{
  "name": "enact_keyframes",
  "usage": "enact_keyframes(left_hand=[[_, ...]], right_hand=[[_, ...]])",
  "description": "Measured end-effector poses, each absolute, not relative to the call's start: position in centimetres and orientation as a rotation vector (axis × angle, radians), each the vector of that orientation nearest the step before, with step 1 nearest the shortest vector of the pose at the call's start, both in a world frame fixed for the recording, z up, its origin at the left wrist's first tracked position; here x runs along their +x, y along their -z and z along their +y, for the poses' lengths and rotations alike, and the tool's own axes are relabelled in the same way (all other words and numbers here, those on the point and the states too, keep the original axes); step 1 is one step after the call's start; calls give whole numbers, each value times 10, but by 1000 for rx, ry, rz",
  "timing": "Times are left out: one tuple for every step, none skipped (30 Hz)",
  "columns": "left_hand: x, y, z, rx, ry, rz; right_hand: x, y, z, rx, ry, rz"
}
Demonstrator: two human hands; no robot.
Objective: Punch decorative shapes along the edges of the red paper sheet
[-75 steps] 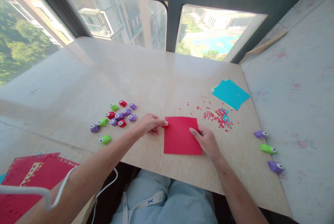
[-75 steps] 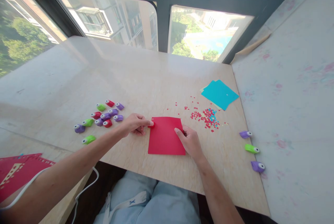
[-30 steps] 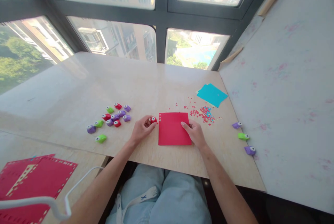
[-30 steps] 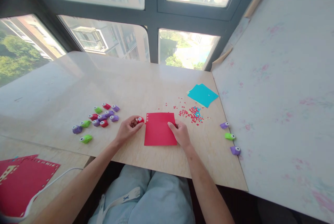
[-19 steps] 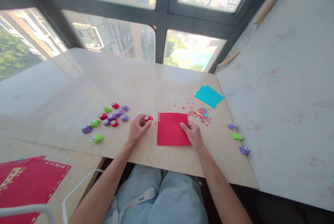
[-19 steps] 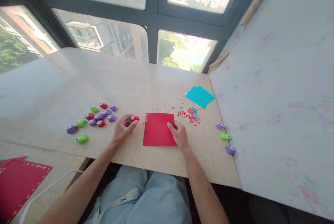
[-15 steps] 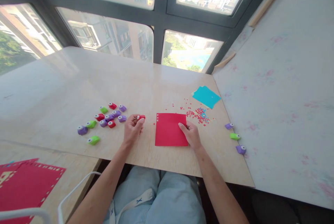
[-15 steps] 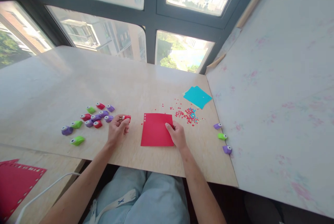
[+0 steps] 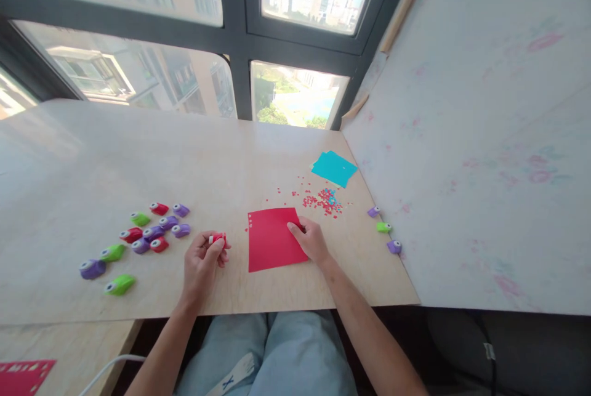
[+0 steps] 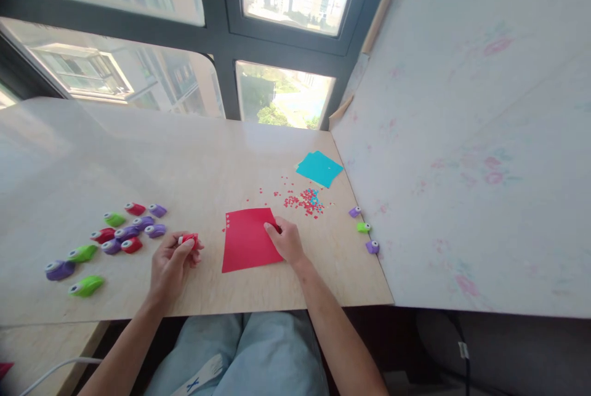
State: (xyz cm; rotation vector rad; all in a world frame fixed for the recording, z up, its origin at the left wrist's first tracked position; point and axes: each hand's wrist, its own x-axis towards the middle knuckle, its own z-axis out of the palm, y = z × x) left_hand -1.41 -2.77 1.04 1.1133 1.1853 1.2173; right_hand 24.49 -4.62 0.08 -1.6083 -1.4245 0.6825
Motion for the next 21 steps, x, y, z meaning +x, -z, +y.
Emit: enact_keyframes(left_hand=[[-14, -11, -29, 1129, -1206, 1205], [-13, -12, -29, 1143, -1193, 1229], [-12, -12, -29, 1152, -1182, 1253], [-11, -13, -30, 1158, -1172, 1275], [-9, -14, -30, 1162, -1164, 1294], [-7, -15, -31, 1167, -1156, 1309], [-4, -16, -32, 1177, -1151, 1321], [0, -17, -34, 1196, -1144, 1329], [5, -17, -37, 1222, -1135, 1331], [10, -17, -40, 1254, -1120, 1324], [17, -17, -43, 1290, -1102, 1310], [23, -18, -47, 1328, -1082, 1291], [30, -19, -50, 1370, -1060, 1267], [37, -20, -53, 1414, -1039, 1246], [45, -22, -55, 1462, -1021, 1233], [52, -25, -57, 1514, -1004, 1226], [58, -28, -58, 1567, -989, 1222], [65, -32, -58, 1618, -975, 1213], [73, -37, -58, 1666, -963, 1200], [80, -42, -59, 1713, -950, 1176], [89, -47, -59, 1758, -930, 1144]], right_hand=[[245, 0, -46, -1605, -673, -1430], [245, 0, -46, -1603, -665, -1433], [245, 0, -46, -1602, -657, -1437], [245, 1, -46, -1601, -652, -1438], [244, 1, -45, -1598, -651, -1438], [244, 0, -45, -1594, -652, -1438], [244, 0, -45, -1588, -654, -1437], [244, 0, -45, -1582, -658, -1438], [243, 0, -45, -1577, -662, -1442], [243, -1, -45, -1576, -660, -1448], [242, -1, -45, -1577, -653, -1456], [242, -1, -45, -1580, -642, -1463], [242, -2, -45, -1581, -631, -1469], [242, -3, -45, -1579, -625, -1473], [242, -3, -45, -1573, -624, -1474], [242, -4, -46, -1566, -628, -1474], [242, -5, -46, -1563, -635, -1470], [243, -5, -46, -1564, -643, -1460], [243, -5, -46, -1560, -657, -1450], [244, -5, -47, -1542, -683, -1447], [243, -4, -48, -1506, -720, -1432]])
